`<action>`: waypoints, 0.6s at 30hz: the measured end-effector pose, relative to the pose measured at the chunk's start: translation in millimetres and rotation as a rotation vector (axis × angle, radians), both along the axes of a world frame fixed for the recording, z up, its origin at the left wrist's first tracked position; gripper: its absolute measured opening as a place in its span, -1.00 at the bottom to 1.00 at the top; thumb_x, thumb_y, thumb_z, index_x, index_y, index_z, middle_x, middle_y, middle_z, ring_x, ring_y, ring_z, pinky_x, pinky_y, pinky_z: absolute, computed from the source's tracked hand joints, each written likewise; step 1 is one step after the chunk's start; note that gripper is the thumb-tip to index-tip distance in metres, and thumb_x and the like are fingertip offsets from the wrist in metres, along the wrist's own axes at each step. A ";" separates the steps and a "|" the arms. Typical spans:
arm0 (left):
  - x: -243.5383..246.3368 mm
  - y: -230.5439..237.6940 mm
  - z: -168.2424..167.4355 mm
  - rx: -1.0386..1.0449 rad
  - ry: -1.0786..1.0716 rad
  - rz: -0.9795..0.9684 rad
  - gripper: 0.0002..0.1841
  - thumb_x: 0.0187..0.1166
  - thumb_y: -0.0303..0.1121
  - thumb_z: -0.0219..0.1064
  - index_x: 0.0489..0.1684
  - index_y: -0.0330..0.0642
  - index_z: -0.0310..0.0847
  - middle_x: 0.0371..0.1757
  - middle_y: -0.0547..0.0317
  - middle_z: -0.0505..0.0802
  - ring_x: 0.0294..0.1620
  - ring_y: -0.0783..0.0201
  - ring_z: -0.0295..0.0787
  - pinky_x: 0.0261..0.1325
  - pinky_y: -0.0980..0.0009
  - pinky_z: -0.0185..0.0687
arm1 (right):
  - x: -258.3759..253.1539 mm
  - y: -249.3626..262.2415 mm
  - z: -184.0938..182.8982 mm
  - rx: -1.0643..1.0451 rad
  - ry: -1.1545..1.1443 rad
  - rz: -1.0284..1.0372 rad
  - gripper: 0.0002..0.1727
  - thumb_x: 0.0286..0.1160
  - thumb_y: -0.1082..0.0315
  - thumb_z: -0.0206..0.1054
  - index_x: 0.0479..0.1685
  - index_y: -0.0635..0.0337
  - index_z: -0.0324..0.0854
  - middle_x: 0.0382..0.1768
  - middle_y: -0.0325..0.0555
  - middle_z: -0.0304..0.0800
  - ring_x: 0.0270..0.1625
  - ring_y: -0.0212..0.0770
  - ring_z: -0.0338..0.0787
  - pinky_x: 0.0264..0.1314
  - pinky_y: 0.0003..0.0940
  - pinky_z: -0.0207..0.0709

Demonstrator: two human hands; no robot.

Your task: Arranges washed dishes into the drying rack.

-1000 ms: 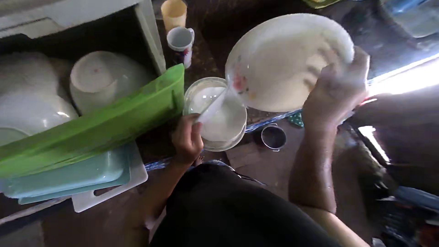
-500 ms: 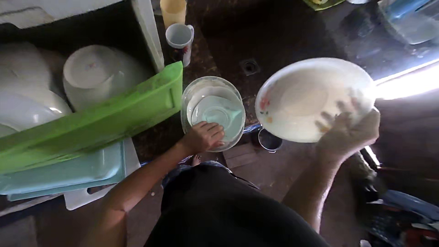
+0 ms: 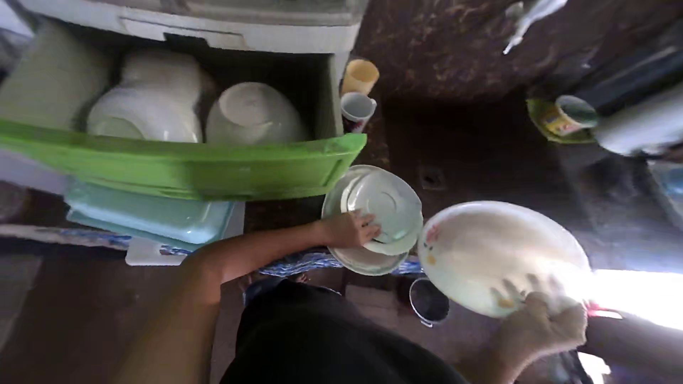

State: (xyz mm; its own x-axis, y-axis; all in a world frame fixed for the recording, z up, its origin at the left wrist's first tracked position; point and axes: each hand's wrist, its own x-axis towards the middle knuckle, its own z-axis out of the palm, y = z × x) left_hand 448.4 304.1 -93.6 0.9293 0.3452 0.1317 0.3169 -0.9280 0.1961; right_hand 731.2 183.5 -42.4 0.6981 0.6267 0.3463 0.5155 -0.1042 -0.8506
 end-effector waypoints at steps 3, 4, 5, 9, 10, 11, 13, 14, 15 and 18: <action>-3.3 -5.1 4.2 -0.051 -0.082 0.004 -0.63 0.53 -0.65 0.29 0.31 -0.45 0.67 0.45 -0.20 0.75 0.57 -0.28 0.57 0.50 -0.22 0.48 | -7.5 1.4 2.9 0.058 0.017 0.026 -0.47 0.56 0.68 -0.01 0.53 0.77 0.21 0.42 0.51 0.50 0.33 -0.27 0.70 0.38 -0.55 0.55; -3.7 -8.2 8.7 -0.114 -0.119 0.013 -0.64 0.48 -0.64 0.34 0.27 -0.43 0.70 0.41 -0.20 0.77 0.53 -0.29 0.61 0.47 -0.23 0.50 | -14.1 1.0 10.6 0.047 0.059 0.012 -0.47 0.57 0.69 -0.03 0.55 0.77 0.20 0.43 0.50 0.50 0.32 -0.28 0.70 0.38 -0.55 0.53; -4.2 -11.6 14.0 -0.169 -0.171 0.028 -0.68 0.48 -0.63 0.35 0.20 -0.41 0.74 0.35 -0.19 0.81 0.47 -0.28 0.67 0.41 -0.23 0.56 | -19.0 0.6 19.7 0.017 0.113 -0.001 -0.48 0.61 0.69 -0.06 0.56 0.74 0.18 0.44 0.45 0.49 0.30 -0.30 0.70 0.37 -0.56 0.54; -11.9 -24.5 34.6 -0.332 -0.423 0.096 -0.77 0.62 -0.50 0.29 0.06 -0.37 0.83 0.11 -0.12 0.92 0.09 -0.09 0.92 0.13 -0.06 0.73 | -21.0 -0.4 34.3 -0.031 0.110 -0.065 -0.53 0.57 0.72 -0.04 0.45 0.83 0.26 0.35 0.46 0.57 0.28 -0.29 0.73 0.37 -0.59 0.53; -14.2 -27.2 41.4 -0.388 -0.460 0.118 -0.76 0.63 -0.49 0.28 0.05 -0.40 0.83 0.08 -0.15 0.93 0.07 -0.07 0.92 0.15 -0.03 0.73 | -7.7 -2.6 20.4 0.016 0.084 -0.033 -0.53 0.58 0.69 -0.03 0.45 0.82 0.26 0.35 0.45 0.57 0.29 -0.31 0.73 0.37 -0.57 0.55; -16.4 -29.4 48.8 -0.439 -0.476 0.138 -0.75 0.65 -0.48 0.26 0.06 -0.43 0.82 0.06 -0.18 0.93 0.08 -0.08 0.92 0.18 -0.02 0.71 | 2.4 -3.8 9.2 0.057 0.071 0.000 -0.54 0.61 0.66 -0.03 0.45 0.81 0.24 0.36 0.43 0.55 0.28 -0.33 0.72 0.35 -0.56 0.57; -18.2 -32.1 60.4 -0.499 -0.502 0.191 -0.74 0.65 -0.47 0.25 0.02 -0.48 0.81 -0.02 -0.24 0.93 0.03 -0.10 0.92 0.18 -0.01 0.71 | 12.2 -4.0 -2.8 0.105 0.073 0.052 -0.52 0.60 0.64 -0.02 0.46 0.81 0.23 0.40 0.45 0.52 0.29 -0.29 0.73 0.34 -0.50 0.61; -19.1 -33.2 68.4 -0.549 -0.505 0.240 -0.73 0.67 -0.46 0.23 0.01 -0.52 0.79 -0.05 -0.28 0.92 0.02 -0.10 0.91 0.19 0.02 0.69 | 13.1 -3.6 -4.1 0.106 0.076 0.067 -0.52 0.61 0.63 -0.03 0.45 0.81 0.22 0.40 0.42 0.51 0.28 -0.31 0.73 0.34 -0.49 0.63; -20.1 -33.5 77.1 -0.616 -0.509 0.307 -0.72 0.68 -0.46 0.22 0.01 -0.55 0.78 -0.09 -0.29 0.91 -0.01 -0.06 0.89 0.19 0.08 0.68 | 10.6 -2.9 -3.4 0.098 0.080 0.058 -0.53 0.62 0.63 -0.02 0.46 0.80 0.22 0.40 0.41 0.52 0.29 -0.34 0.73 0.34 -0.50 0.62; -19.0 -26.9 82.0 -0.788 -0.719 0.499 -0.78 0.65 -0.47 0.27 -0.20 -0.53 0.76 -0.39 -0.06 0.82 -0.36 0.34 0.73 -0.14 0.40 0.64 | 4.6 -0.6 -3.2 0.117 0.069 0.001 -0.56 0.58 0.66 0.04 0.40 0.80 0.29 0.33 0.34 0.59 0.24 -0.42 0.72 0.32 -0.57 0.59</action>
State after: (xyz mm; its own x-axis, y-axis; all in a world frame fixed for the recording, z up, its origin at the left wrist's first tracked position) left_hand 429.4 277.2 -11.6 0.4672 0.8699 0.1582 0.1931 -0.2749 0.9419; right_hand 735.8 182.9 -45.5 0.7223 0.5856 0.3679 0.4550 -0.0018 -0.8905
